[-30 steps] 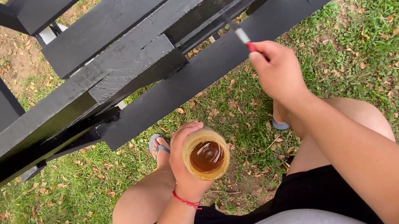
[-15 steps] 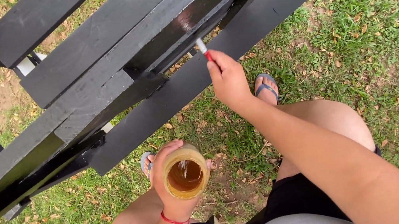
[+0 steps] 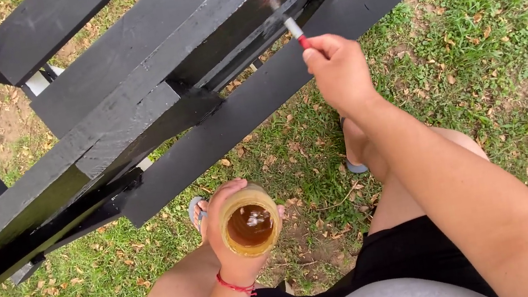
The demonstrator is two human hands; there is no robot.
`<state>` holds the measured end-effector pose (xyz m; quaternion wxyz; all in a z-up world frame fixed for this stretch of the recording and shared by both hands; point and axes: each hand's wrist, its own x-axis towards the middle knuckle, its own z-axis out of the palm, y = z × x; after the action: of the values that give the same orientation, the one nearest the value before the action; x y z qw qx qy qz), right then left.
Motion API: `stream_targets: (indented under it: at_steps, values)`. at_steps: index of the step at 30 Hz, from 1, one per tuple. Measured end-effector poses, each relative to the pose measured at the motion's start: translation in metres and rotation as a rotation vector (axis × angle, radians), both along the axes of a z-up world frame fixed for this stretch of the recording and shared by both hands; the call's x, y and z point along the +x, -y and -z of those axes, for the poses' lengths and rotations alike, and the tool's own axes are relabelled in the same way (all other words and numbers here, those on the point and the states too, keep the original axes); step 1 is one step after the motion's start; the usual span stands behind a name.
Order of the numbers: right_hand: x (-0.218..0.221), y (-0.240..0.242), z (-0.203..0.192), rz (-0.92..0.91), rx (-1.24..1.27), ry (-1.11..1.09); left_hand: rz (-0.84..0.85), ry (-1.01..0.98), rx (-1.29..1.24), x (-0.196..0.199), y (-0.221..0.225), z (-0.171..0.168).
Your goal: Painting a wooden bench with black paint using a paintbrush
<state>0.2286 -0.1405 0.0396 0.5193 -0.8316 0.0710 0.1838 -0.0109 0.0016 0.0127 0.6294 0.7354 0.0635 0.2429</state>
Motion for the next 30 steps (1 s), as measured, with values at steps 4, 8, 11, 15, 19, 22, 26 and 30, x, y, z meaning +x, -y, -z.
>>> stream_targets:
  at_steps: [4, 8, 11, 15, 19, 22, 26, 30]
  values:
    - [-0.012, 0.019, 0.011, 0.026, -0.026, 0.103, -0.025, 0.004, 0.003, -0.002, -0.001, 0.001]
    - [-0.032, 0.020, 0.007, -0.236, -0.289, 0.015, -0.021, -0.005, 0.067, -0.002, -0.001, 0.002]
    - [-0.030, 0.003, -0.001, -0.482, -0.431, -0.022, -0.034, -0.017, 0.092, 0.000, 0.001, 0.000]
    - [-0.022, -0.006, -0.017, -0.355, -0.218, 0.298, -0.116, 0.113, 0.160, 0.011, 0.009, 0.003]
    - [-0.009, 0.022, 0.002, -0.254, -0.227, 0.325, -0.105, 0.124, 0.169, 0.011, 0.004, 0.003]
    - [-0.019, 0.036, 0.010, -0.291, -0.318, 0.224, -0.066, 0.155, 0.104, 0.009, 0.001, 0.009]
    - [-0.015, 0.015, 0.017, -0.436, -0.372, 0.187, -0.051, 0.157, 0.085, 0.012, 0.005, 0.008]
    - [0.001, -0.003, 0.005, -0.238, -0.239, 0.098, -0.066, 0.138, 0.109, 0.014, 0.008, 0.009]
